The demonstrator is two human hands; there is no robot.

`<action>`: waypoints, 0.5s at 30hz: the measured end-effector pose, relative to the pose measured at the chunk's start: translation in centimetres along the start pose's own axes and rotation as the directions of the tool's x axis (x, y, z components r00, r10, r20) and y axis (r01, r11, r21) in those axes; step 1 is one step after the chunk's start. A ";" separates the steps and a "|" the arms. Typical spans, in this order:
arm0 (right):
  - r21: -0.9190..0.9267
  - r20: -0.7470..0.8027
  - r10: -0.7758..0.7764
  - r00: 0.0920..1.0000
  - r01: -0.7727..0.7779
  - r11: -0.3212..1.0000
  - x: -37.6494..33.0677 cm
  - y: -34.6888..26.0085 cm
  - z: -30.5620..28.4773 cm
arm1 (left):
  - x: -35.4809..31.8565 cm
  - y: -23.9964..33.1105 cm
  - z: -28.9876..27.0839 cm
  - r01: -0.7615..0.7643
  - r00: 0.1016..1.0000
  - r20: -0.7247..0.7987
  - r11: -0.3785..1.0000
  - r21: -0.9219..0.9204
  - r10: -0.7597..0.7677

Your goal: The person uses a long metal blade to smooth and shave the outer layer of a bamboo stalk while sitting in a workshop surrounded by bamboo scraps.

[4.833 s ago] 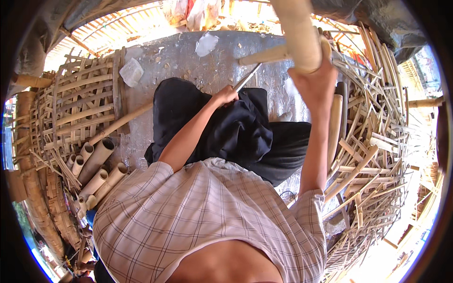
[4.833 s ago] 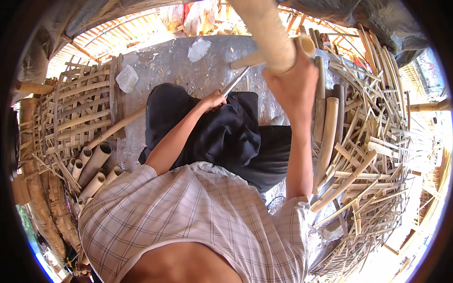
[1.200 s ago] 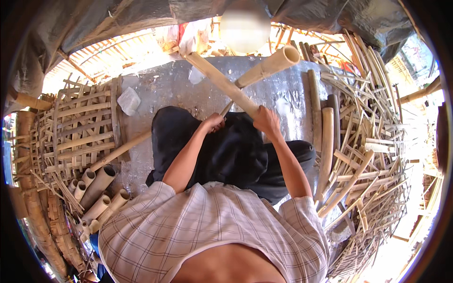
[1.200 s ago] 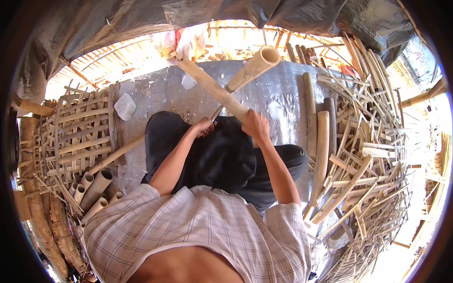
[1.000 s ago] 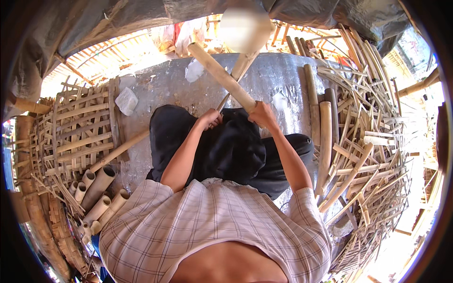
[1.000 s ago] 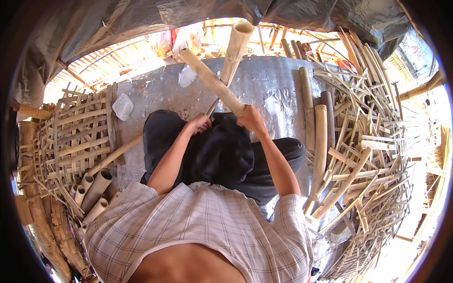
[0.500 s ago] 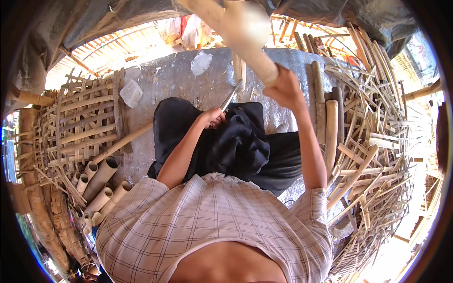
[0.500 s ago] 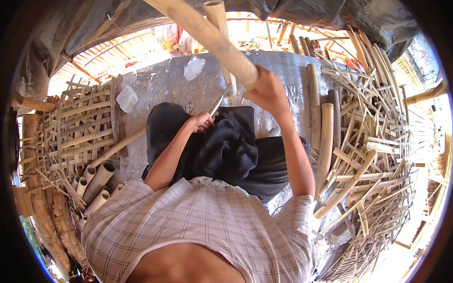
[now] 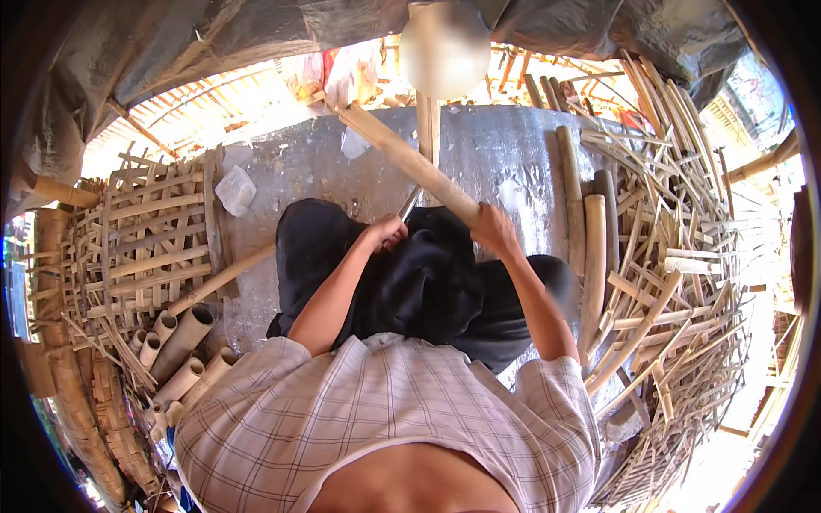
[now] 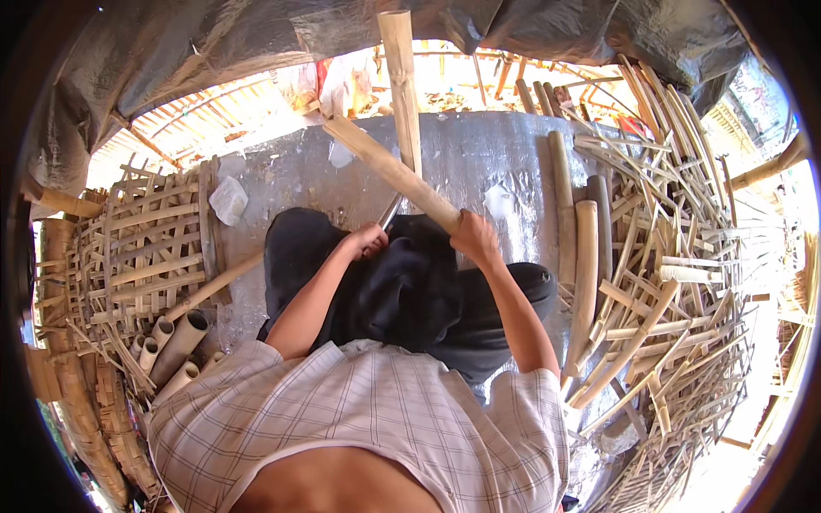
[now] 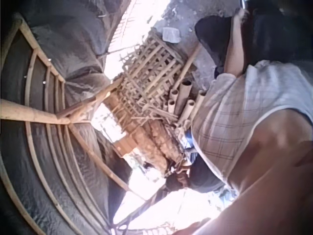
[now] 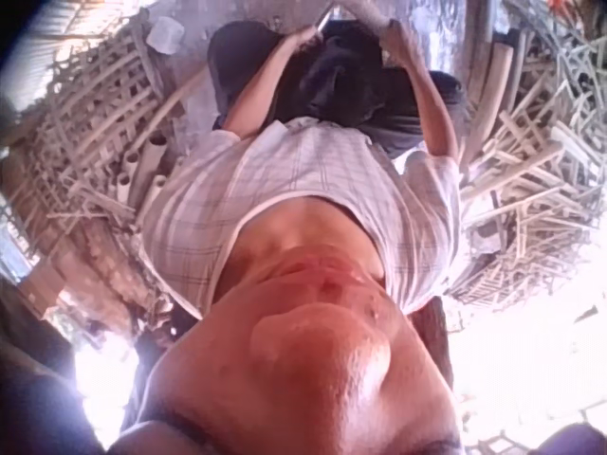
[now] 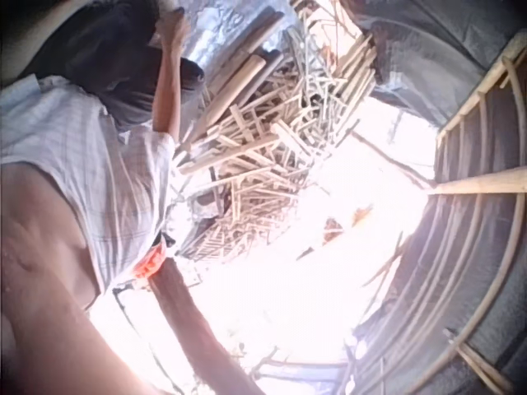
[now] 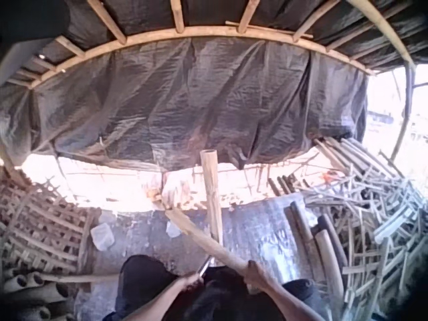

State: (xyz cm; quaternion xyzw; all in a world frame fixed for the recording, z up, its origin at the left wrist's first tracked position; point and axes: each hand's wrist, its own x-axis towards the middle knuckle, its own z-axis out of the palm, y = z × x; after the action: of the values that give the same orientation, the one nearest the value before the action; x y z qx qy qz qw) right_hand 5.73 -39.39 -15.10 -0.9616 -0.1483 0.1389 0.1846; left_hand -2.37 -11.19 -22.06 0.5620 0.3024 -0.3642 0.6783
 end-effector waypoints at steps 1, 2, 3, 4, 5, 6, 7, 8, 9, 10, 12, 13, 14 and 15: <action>0.017 -0.012 -0.009 1.000 0.009 1.000 0.6 -0.1 -0.5 | 0.2 0.6 0.1 0.011 0.999 -0.034 0.999 -0.050 -0.013; 0.038 -0.008 0.001 1.000 0.000 0.999 0.5 0.0 -0.5 | 0.2 0.5 0.3 0.003 1.000 -0.013 0.999 -0.036 -0.004; 0.054 -0.010 0.002 1.000 -0.001 0.999 0.7 0.1 -0.7 | 0.6 0.7 0.2 -0.016 1.000 0.006 1.000 -0.026 0.016; 0.142 0.120 0.015 0.993 -0.032 0.989 0.5 0.4 -0.8 | 0.6 0.3 0.1 -0.027 1.000 -0.011 1.000 0.004 0.027; 0.143 0.119 0.025 0.993 -0.042 0.989 0.3 0.9 -0.3 | 0.7 0.1 0.5 -0.037 0.998 -0.051 0.998 0.042 0.039; 0.146 0.117 0.036 0.993 -0.053 0.988 0.2 1.5 0.4 | 0.6 -0.1 1.0 -0.046 0.995 -0.089 0.996 0.083 0.053; 0.149 0.115 0.046 0.992 -0.063 0.987 0.0 2.3 1.1 | 0.6 -0.3 1.5 -0.054 0.989 -0.127 0.991 0.123 0.070; 0.142 0.101 0.052 0.994 -0.066 0.988 -0.2 1.7 0.8 | 0.8 -0.7 1.2 -0.087 0.984 -0.140 0.987 0.136 0.106; 0.135 0.087 0.057 0.995 -0.069 0.988 -0.4 1.1 0.6 | 1.1 -1.2 0.9 -0.120 0.978 -0.152 0.982 0.149 0.143; 0.128 0.074 0.062 0.995 -0.072 0.989 -0.7 0.6 0.3 | 1.3 -1.6 0.7 -0.152 0.970 -0.165 0.975 0.162 0.179; 0.120 0.057 0.057 0.997 -0.064 0.991 -0.8 0.3 -0.2 | 1.8 -2.2 0.2 -0.233 0.952 -0.154 0.953 0.195 0.264; 0.116 0.049 0.054 0.997 -0.059 0.992 -0.8 0.1 -0.4 | 2.0 -2.6 0.0 -0.272 0.940 -0.148 0.939 0.210 0.306; 0.093 0.028 0.050 0.998 -0.052 0.994 -0.8 0.3 -0.3 | 2.0 -2.5 0.1 -0.288 0.934 -0.150 0.933 0.215 0.323; 0.070 0.007 0.045 0.999 -0.045 0.997 -0.8 0.5 -0.2 | 2.0 -2.6 0.2 -0.304 0.928 -0.151 0.927 0.220 0.340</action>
State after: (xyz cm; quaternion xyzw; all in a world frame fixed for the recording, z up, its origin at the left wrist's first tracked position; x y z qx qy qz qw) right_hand 5.17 -40.12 -14.93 -0.9573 -0.1221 0.1507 0.2144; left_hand -3.40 -11.99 -25.07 0.6987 0.2312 -0.2206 0.6400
